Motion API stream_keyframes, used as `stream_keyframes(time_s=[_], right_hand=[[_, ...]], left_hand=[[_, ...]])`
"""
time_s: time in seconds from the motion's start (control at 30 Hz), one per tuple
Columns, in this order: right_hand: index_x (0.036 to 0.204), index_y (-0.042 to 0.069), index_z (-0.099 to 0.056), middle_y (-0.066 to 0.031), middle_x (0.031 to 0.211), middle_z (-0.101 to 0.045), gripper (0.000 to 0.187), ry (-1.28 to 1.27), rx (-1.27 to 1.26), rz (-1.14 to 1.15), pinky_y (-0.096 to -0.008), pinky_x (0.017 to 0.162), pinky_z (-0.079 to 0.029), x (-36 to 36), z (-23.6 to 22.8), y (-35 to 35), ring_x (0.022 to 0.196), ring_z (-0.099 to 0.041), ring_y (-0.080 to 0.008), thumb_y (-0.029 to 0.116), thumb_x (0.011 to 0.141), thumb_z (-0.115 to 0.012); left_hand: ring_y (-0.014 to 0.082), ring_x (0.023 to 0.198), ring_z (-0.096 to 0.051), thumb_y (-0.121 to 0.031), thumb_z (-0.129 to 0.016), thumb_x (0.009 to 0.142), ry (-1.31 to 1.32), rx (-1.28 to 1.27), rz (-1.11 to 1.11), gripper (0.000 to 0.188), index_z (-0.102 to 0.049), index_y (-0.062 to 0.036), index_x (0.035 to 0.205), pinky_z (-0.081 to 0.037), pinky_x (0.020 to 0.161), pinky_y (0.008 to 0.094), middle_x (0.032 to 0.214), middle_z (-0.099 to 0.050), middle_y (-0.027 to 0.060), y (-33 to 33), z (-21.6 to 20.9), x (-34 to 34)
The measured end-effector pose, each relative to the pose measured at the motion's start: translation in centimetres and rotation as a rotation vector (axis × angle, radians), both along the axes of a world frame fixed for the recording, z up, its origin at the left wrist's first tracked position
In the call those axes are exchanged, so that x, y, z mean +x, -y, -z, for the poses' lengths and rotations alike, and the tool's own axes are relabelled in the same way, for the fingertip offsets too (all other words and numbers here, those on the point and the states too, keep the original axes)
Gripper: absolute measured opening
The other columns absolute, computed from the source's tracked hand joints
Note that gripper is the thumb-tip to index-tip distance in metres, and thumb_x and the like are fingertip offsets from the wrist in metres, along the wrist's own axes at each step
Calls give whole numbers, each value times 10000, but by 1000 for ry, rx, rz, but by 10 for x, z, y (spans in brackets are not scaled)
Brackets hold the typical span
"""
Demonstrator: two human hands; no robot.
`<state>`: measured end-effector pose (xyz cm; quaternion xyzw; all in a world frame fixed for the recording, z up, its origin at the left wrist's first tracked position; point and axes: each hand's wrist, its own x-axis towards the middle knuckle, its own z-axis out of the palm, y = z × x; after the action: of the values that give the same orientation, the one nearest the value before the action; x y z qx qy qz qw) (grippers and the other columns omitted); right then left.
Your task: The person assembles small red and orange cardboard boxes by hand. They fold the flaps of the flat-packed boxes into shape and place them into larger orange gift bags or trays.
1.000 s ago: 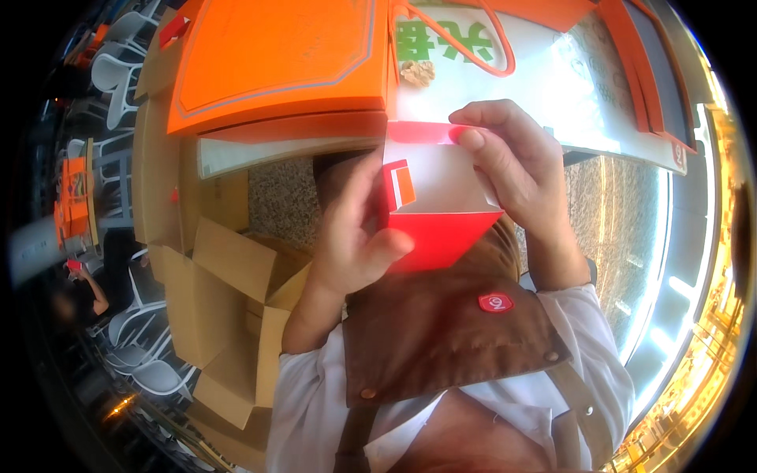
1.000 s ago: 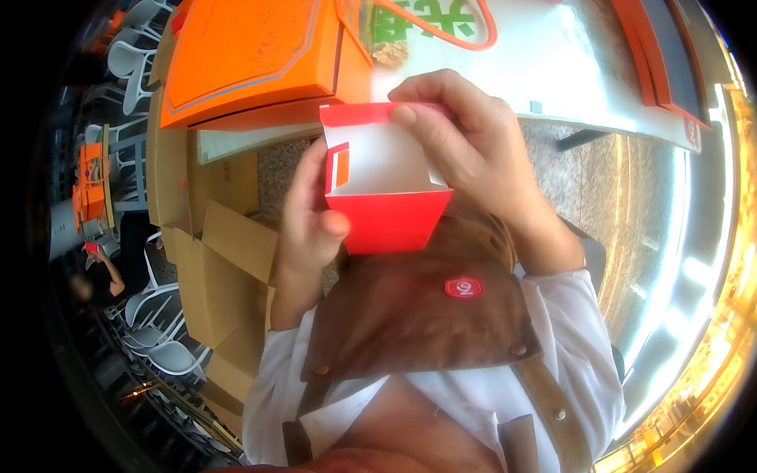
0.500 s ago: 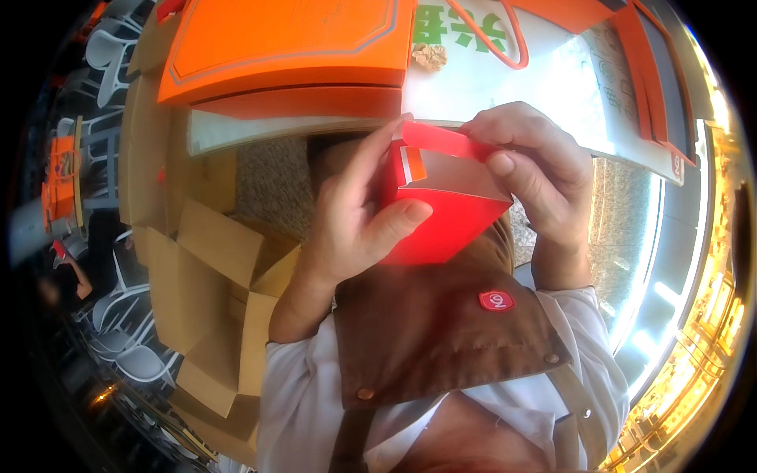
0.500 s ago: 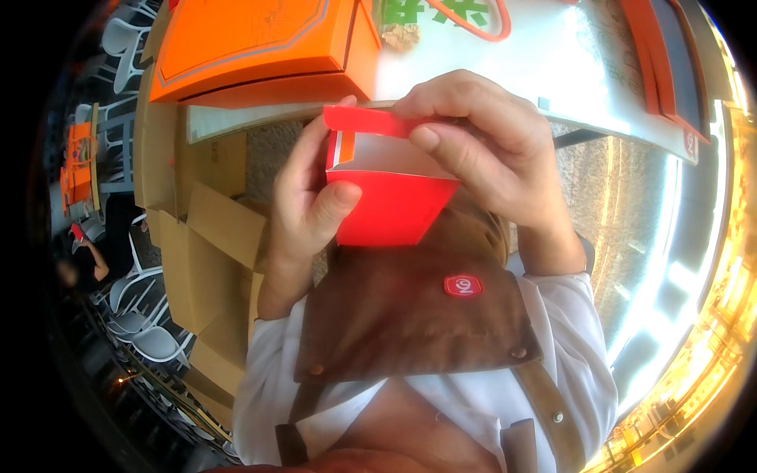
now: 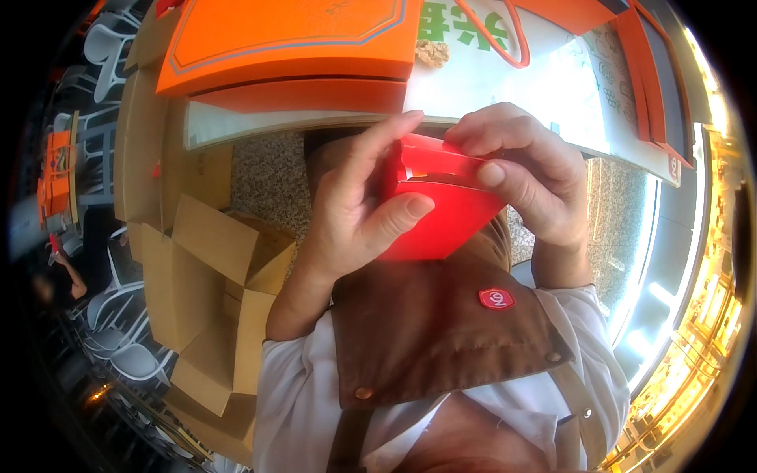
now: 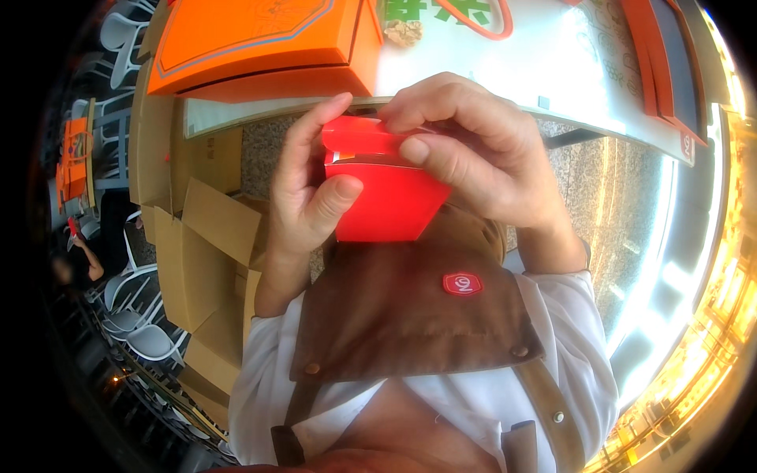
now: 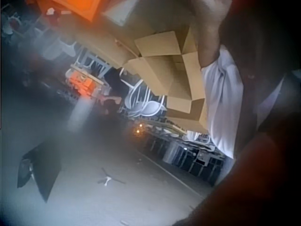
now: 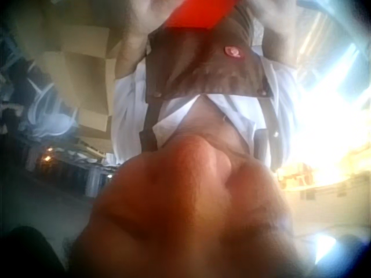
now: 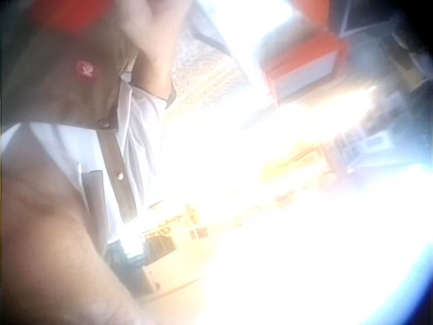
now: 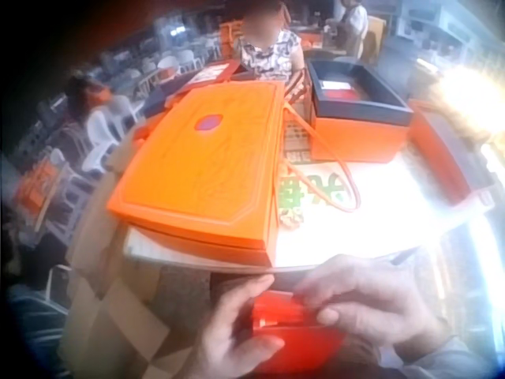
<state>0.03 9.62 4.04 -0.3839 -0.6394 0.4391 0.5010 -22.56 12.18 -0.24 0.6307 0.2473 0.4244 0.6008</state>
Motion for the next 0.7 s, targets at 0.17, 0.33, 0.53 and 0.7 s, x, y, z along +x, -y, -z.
stream_keyframes(time_s=[0.17,0.33,0.53,0.7], right_hand=[[1043,-30,-681,-151,1043,-688,202,241,164,60,-337,821,-533,5,-4,-2,950,-679,-272,1,844,-675],[1069,-53,-678,-173,1002,-687,278,449,221,114,-339,771,-544,6,-12,2,917,-687,-286,-41,790,-678],[1073,-30,-690,-170,998,-688,277,502,282,70,-335,747,-552,6,-15,2,908,-693,-286,-54,797,-682],[1067,-34,-683,-176,1028,-685,247,502,250,3,-333,752,-551,9,-15,1,913,-693,-287,-41,821,-672]], left_hand=[[181,1090,-605,-241,-746,916,3,-8,-26,652,-440,-4,1440,-472,970,314,1193,-641,136,1,3,-1],[175,1077,-608,-245,-744,919,-4,-23,-45,647,-442,11,1431,-479,955,306,1187,-641,140,0,2,1],[170,1074,-609,-235,-738,923,10,-54,-47,637,-444,13,1431,-480,954,305,1184,-642,135,3,2,1],[178,1074,-616,-224,-738,922,0,-11,-62,628,-451,9,1429,-482,959,313,1184,-648,141,4,6,1]])
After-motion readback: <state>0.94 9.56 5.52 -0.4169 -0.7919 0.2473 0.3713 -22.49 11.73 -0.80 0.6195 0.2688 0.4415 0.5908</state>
